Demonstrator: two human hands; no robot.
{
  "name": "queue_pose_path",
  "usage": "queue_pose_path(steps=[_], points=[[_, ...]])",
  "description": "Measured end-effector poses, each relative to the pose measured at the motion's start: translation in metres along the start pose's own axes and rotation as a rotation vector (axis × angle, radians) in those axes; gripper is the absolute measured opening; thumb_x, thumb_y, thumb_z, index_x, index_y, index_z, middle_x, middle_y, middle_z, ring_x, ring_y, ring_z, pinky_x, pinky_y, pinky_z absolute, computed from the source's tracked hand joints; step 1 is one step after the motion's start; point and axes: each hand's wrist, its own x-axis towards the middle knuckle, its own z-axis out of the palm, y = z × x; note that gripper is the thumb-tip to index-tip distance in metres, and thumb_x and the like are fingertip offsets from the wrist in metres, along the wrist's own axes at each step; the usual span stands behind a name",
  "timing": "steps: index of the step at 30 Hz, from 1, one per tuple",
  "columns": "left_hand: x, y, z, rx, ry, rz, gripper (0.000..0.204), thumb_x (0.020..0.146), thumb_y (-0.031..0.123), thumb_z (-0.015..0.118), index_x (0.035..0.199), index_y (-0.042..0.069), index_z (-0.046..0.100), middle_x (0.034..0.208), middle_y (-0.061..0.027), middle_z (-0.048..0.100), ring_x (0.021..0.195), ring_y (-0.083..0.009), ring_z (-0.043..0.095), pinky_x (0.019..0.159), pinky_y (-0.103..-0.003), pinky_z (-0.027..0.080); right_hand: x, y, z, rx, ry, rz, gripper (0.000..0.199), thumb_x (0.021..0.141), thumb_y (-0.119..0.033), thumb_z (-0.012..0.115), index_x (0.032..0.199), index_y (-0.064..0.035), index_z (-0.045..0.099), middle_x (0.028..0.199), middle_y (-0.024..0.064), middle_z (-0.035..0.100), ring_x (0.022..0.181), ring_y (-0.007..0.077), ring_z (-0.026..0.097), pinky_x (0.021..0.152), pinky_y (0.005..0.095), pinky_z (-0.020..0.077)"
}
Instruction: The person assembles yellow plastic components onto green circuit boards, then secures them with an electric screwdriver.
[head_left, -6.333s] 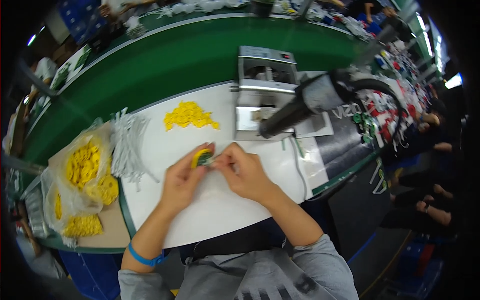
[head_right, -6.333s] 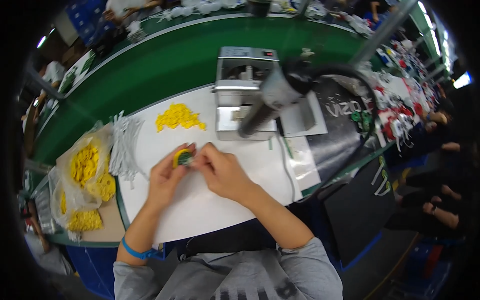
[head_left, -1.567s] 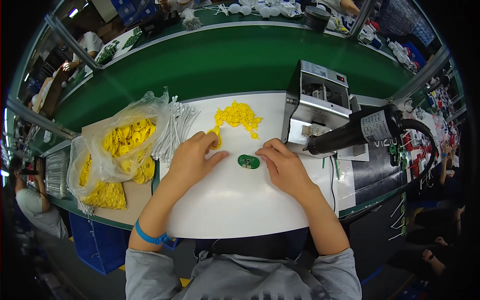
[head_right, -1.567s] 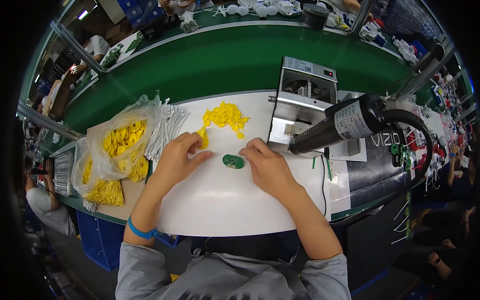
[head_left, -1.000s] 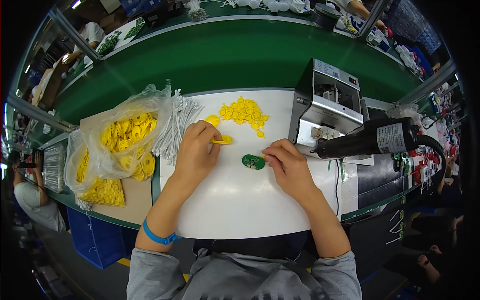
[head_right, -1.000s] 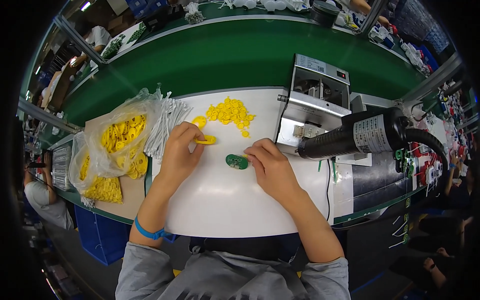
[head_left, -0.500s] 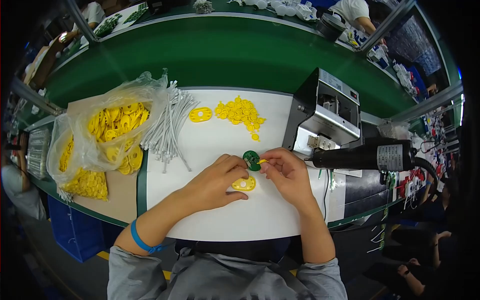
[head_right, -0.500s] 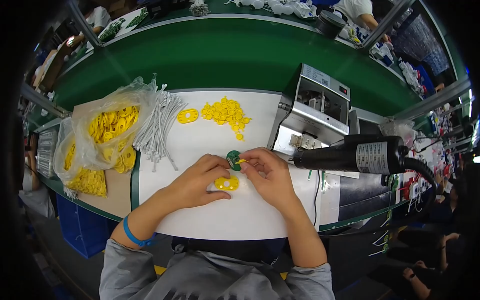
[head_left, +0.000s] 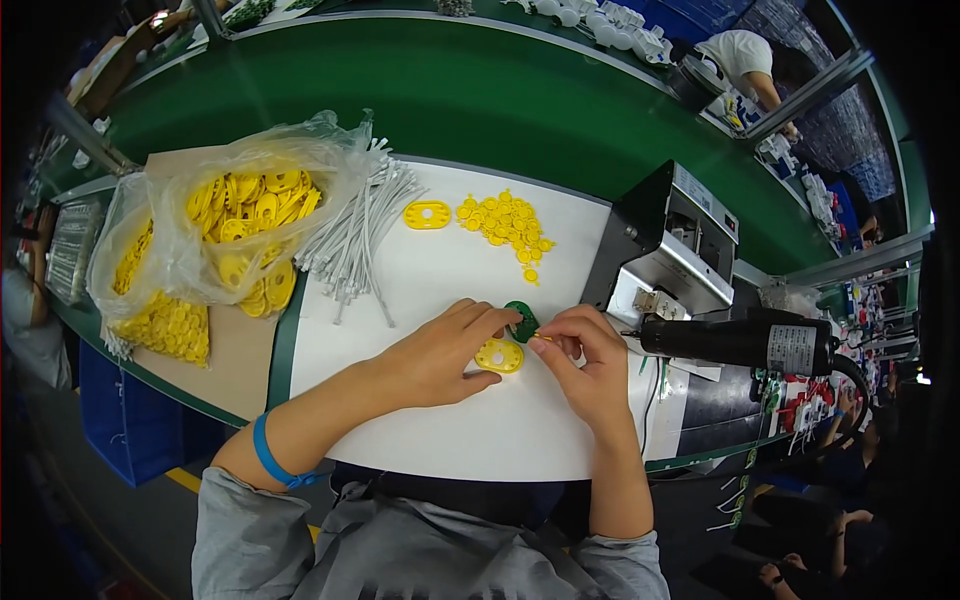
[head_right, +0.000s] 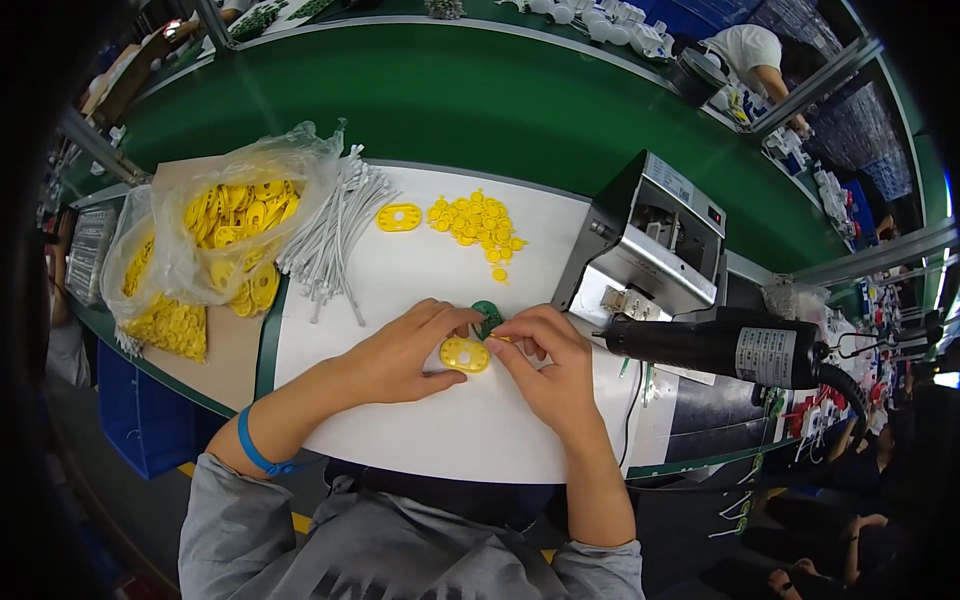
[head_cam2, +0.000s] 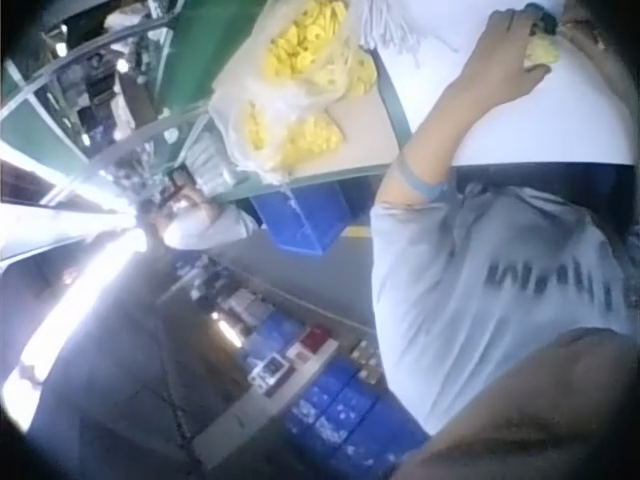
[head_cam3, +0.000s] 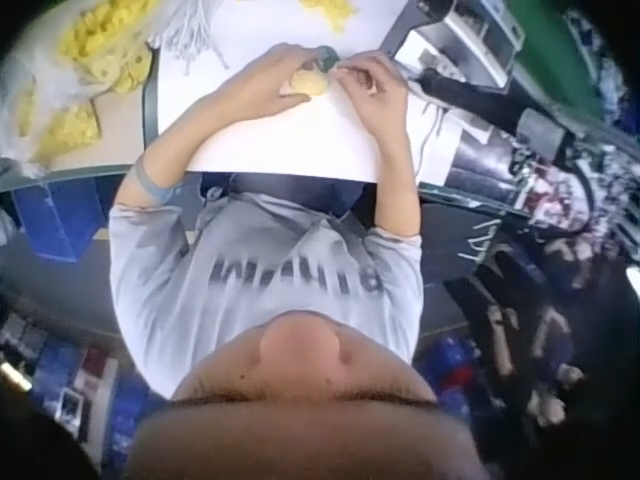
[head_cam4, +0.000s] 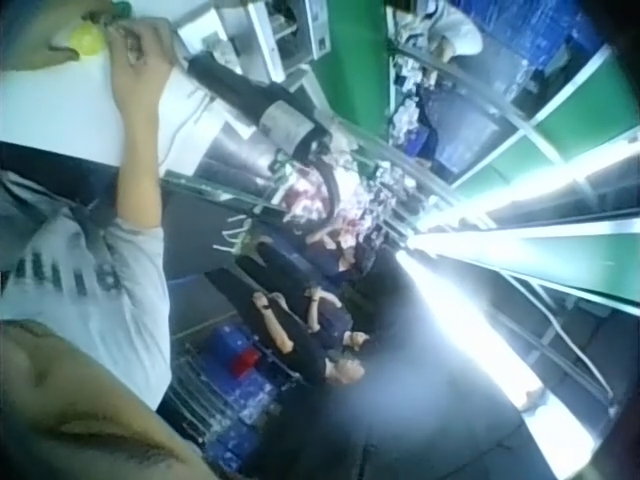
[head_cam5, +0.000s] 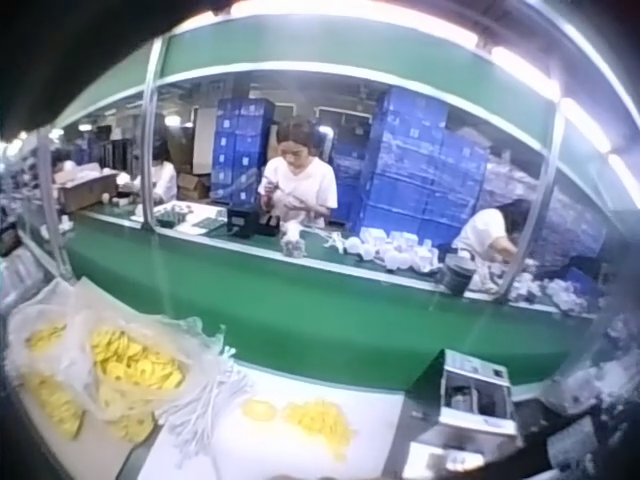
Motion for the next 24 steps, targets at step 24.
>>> queue_pose_path(steps=[24], points=[[-0.022, -0.023, -0.005, -0.041, 0.061, 0.000, 0.072, 0.078, 0.005, 0.080, 0.142, 0.006, 0.046, 0.108, -0.0140, 0.061, 0.108, -0.0337, 0.057, 0.096, -0.042, 0.048, -0.009, -0.001, 0.063, -0.111, -0.029, 0.175, 0.007, 0.084, -0.003, 0.079, 0.088, 0.0013, 0.076, 0.072, -0.0017, 0.052, 0.063, 0.0043, 0.042, 0.052, 0.0218, 0.0333]])
